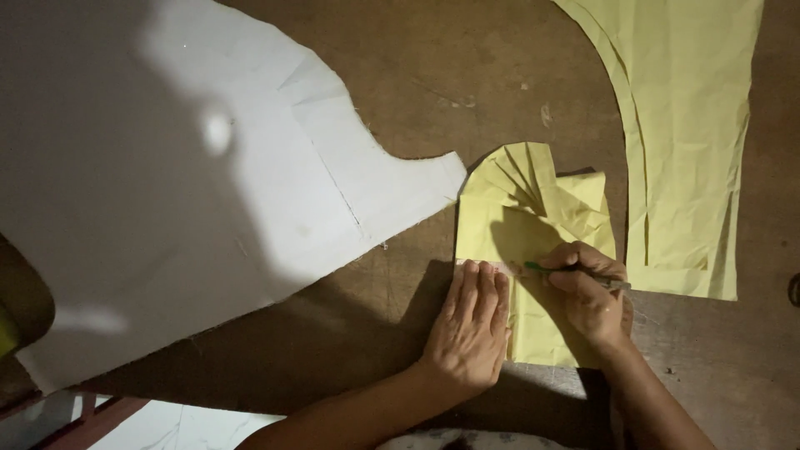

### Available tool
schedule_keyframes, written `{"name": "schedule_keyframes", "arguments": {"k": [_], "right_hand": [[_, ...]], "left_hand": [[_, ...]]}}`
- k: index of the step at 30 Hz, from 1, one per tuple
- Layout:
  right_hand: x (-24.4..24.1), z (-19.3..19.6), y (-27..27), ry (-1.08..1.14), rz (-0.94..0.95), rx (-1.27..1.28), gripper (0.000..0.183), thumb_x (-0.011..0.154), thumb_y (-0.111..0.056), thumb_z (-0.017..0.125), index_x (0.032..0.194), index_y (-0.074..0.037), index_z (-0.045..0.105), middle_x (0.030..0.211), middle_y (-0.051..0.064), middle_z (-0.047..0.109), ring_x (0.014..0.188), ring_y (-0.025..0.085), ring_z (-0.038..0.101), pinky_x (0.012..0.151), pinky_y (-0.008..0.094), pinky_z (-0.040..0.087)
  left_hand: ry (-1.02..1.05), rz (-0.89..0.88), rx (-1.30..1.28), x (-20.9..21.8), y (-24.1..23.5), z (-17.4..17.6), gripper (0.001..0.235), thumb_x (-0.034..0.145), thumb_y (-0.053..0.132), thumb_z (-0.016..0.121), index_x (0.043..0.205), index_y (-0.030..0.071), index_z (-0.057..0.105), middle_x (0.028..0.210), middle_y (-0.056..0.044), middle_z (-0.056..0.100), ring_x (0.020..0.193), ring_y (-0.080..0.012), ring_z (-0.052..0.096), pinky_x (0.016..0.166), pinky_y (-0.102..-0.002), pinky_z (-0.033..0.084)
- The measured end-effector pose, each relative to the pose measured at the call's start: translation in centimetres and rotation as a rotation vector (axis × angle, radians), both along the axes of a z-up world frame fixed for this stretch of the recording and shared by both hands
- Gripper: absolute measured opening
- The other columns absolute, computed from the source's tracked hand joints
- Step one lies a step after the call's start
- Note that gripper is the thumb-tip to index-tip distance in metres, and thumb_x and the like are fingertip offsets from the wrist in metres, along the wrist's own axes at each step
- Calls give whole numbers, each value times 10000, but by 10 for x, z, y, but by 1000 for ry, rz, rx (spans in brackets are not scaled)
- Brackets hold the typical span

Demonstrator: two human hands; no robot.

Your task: Measuring, marking, and cutting yellow fabric on a workbench using a ruler, pencil, and scissors.

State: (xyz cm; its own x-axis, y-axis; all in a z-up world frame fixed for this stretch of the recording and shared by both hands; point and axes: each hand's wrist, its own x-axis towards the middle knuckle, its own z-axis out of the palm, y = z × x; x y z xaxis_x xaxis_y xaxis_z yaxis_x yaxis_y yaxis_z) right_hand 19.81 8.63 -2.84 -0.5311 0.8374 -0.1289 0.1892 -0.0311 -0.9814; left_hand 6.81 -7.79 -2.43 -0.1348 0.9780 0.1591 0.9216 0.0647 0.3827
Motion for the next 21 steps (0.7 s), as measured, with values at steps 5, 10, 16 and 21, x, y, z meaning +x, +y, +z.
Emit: {"name": "schedule_keyframes", "arguments": {"k": [5, 10, 16, 21], "right_hand": [[-7, 3, 0, 16, 21, 46, 127, 788, -12, 558, 822, -14, 680, 859, 87, 718, 844, 181, 694, 727, 258, 542], [-4, -5, 2, 54, 5, 18, 146, 762, -9, 565, 843, -3, 686, 861, 100, 714, 773, 184, 667, 675, 253, 545], [-2, -16, 7, 57, -23, 92, 126, 805, 17, 541, 784, -85, 612, 825, 20, 626, 744, 130, 566, 591, 241, 440], [4, -15, 10, 329, 194, 20, 195, 786, -31, 473, 792, -107, 652, 817, 45, 698, 778, 161, 663, 643, 264, 569]], "left_hand": [[-13, -58, 16, -8, 0, 10, 698, 995, 316, 449, 1499, -157, 346, 1511, -399, 382, 1435, -563, 329, 1263, -605, 230], [-27, -50, 9, -8, 1, 10, 704, 995, 309, 455, 1507, -156, 328, 1521, -402, 375, 1444, -567, 322, 1266, -597, 226], [7, -46, -23, -3, 1, 3, 736, 1002, 348, 454, 1532, -136, 295, 1557, -380, 342, 1470, -552, 288, 1281, -589, 202], [6, -49, 6, -7, 1, 9, 716, 1002, 337, 461, 1502, -162, 340, 1519, -404, 383, 1437, -570, 335, 1264, -604, 236]]}}
